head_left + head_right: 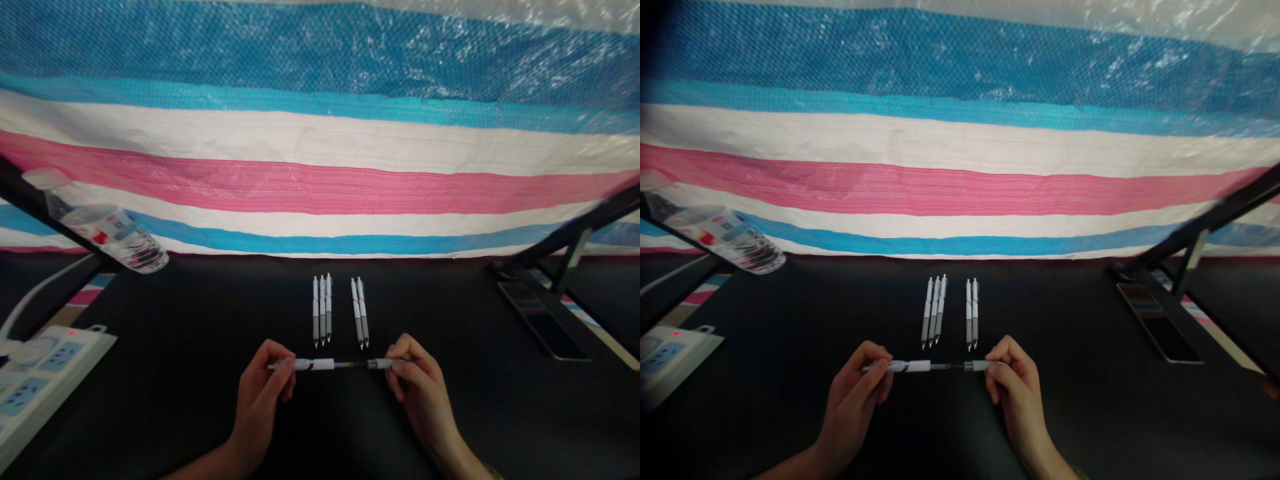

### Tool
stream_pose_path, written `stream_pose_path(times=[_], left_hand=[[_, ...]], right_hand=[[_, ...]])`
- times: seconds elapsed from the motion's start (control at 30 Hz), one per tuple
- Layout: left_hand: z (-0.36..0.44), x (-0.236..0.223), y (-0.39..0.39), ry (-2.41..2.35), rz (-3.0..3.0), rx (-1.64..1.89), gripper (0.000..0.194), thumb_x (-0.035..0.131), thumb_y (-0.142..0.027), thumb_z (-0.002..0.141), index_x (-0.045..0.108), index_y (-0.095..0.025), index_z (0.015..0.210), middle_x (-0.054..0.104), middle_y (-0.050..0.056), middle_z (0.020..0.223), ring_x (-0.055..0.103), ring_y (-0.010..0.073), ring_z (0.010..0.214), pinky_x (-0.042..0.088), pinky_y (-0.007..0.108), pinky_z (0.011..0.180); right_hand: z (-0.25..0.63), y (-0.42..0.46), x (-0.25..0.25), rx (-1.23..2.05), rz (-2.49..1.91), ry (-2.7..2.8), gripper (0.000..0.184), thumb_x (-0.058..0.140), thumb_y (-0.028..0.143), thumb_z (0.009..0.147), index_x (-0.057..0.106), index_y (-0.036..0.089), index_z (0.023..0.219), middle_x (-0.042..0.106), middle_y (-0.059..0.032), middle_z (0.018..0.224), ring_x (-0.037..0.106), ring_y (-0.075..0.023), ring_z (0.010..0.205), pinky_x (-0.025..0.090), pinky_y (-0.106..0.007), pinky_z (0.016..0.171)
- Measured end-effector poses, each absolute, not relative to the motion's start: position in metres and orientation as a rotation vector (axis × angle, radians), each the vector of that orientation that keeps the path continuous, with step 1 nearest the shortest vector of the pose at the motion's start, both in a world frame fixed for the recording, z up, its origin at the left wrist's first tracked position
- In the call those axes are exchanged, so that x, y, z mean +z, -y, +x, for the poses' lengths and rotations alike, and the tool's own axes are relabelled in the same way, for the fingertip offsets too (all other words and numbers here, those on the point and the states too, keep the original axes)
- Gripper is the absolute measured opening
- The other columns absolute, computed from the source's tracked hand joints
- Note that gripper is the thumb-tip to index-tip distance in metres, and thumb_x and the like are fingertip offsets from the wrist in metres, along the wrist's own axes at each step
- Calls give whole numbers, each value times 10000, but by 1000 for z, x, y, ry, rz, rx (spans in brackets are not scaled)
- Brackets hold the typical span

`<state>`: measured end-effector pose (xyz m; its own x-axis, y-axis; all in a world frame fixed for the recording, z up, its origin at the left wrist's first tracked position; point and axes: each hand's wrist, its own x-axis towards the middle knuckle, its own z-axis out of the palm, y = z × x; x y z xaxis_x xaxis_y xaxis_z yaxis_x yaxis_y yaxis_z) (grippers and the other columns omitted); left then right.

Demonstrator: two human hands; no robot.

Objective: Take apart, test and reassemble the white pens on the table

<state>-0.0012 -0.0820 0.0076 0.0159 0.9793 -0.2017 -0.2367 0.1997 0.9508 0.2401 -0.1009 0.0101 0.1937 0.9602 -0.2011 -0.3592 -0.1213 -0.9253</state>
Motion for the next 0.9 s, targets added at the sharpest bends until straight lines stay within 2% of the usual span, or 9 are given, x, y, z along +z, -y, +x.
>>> stream_pose_path(times=[0.1, 0.27, 0.43, 0.73, 0.9], left_hand=[[-1, 7, 82, -1128, 897, 1154, 304, 695, -470, 876, 630, -184, 796, 516, -48, 596, 434, 104, 517, 358, 224, 488], [-1, 7, 82, -1119, 920, 1098, 314, 679, -480, 885, 626, -183, 797, 510, -46, 587, 430, 109, 517, 351, 227, 491], [1, 9, 82, -1116, 938, 1069, 333, 685, -498, 877, 617, -182, 796, 500, -48, 579, 421, 105, 508, 337, 224, 481], [2, 7, 82, -1115, 956, 1067, 347, 677, -521, 880, 610, -187, 812, 499, -53, 579, 418, 101, 507, 341, 220, 484], [1, 8, 83, -1107, 973, 1035, 359, 683, -534, 869, 622, -183, 832, 508, -46, 579, 441, 112, 519, 354, 227, 492]], right_hand=[[239, 102, 8, 1339, -1156, 774, 152, 695, 288, 811, 589, 183, 783, 547, 58, 498, 402, -63, 393, 254, -189, 430], [231, 105, 11, 1411, -1160, 1013, 215, 721, 365, 870, 599, 188, 873, 678, -10, 652, 591, -119, 520, 416, -207, 483], [222, 105, 20, 1366, -1224, 1156, 263, 726, 431, 875, 613, 194, 893, 719, -51, 725, 650, -149, 593, 470, -213, 483], [222, 103, 19, 1293, -1319, 1259, 312, 672, 491, 904, 666, 182, 946, 749, -81, 775, 676, -170, 628, 491, -227, 500], [224, 105, 15, 1276, -1367, 1387, 479, 489, 538, 997, 637, 170, 728, 664, -41, 570, 587, -127, 491, 427, -221, 482]])
